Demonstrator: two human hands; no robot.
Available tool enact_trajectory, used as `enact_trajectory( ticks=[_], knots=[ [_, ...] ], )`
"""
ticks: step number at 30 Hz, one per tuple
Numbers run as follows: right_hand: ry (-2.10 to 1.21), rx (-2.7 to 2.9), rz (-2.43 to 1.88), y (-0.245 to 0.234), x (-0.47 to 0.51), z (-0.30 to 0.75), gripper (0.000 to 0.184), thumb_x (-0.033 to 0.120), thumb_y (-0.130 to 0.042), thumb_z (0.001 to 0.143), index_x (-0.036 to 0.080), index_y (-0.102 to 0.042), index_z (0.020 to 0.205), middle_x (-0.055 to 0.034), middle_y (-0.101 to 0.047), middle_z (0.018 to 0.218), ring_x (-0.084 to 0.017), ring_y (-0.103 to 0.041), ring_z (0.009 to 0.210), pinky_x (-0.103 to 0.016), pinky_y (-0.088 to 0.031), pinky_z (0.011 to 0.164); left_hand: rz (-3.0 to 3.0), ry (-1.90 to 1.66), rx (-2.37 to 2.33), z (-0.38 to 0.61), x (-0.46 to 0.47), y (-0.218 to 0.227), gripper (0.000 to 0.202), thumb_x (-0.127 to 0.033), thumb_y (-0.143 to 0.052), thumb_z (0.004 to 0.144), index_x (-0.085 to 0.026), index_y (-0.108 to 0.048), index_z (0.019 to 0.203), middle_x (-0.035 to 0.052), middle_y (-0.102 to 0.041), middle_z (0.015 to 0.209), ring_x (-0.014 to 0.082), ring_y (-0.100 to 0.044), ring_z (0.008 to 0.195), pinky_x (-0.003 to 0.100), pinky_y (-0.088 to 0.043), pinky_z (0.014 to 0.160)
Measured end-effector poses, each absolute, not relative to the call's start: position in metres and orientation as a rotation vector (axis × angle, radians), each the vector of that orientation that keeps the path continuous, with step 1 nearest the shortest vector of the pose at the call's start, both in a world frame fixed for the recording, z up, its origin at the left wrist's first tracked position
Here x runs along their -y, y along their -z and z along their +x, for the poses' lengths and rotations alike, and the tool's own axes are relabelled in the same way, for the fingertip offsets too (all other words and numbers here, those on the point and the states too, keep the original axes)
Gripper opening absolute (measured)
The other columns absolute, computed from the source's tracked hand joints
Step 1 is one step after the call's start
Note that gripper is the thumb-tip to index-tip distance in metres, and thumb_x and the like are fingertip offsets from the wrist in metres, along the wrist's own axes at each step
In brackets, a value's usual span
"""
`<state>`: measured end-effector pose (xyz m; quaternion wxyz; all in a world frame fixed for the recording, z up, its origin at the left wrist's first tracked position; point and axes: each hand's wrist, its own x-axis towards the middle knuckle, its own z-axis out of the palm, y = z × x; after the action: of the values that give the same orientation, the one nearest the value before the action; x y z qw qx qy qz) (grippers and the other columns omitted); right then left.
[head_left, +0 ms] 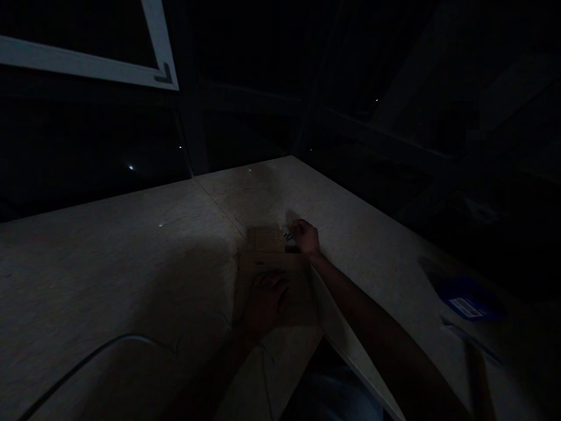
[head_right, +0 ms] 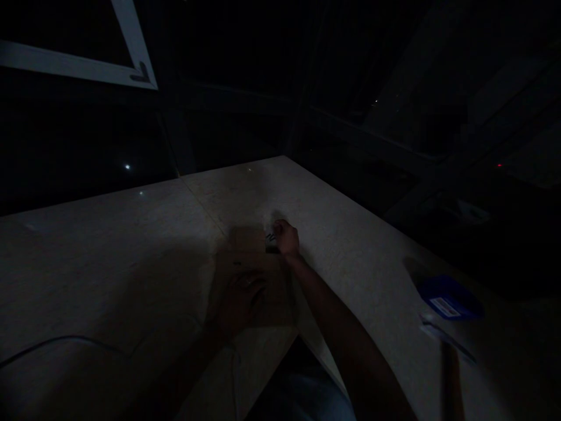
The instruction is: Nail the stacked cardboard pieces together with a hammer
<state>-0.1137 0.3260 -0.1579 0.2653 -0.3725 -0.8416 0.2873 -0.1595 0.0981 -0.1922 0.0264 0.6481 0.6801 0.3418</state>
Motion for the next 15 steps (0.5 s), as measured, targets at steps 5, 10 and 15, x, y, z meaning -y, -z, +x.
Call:
enact_trajectory(
  ticks=[5,10,15],
  knots=[
    [-0.835,2.535,-0.583,0.141,-0.270,-0.117,0.019,0.027,-0.059,0.095,0.021,-0.071,0.108,-0.0056,-0.073,0.112,-0.018,-0.067,0.107,-0.031,-0.049,0.097,2.014,-1.050,-2.124,-0.159,-0.099,0.193,0.026,-0.020,-0.053,0.094,-0.022,-0.070,0.114,0.0073,-0.068,0.124,0.0240,-0.059,0.116,0.047,-0.042,0.104],
    [-0.517,2.962,-0.236,0.142,-0.231,-0.126,0.018,0.024,-0.064,0.094,0.017,-0.072,0.108,-0.0090,-0.070,0.111,-0.019,-0.065,0.105,-0.029,-0.051,0.091,2.059,-1.026,-2.173,-0.159,-0.097,0.194,0.027,-0.022,-0.055,0.092,-0.021,-0.070,0.114,0.0104,-0.069,0.114,0.0286,-0.059,0.111,0.051,-0.042,0.104],
    [-0.437,3.064,-0.172,0.142,-0.231,-0.128,0.025,0.009,-0.056,0.094,0.016,-0.071,0.112,-0.0085,-0.069,0.114,-0.019,-0.067,0.100,-0.027,-0.053,0.082,2.046,-1.042,-2.182,-0.159,-0.098,0.197,0.028,-0.023,-0.055,0.093,-0.019,-0.069,0.117,0.0114,-0.068,0.118,0.0293,-0.058,0.114,0.052,-0.041,0.106]
  ],
)
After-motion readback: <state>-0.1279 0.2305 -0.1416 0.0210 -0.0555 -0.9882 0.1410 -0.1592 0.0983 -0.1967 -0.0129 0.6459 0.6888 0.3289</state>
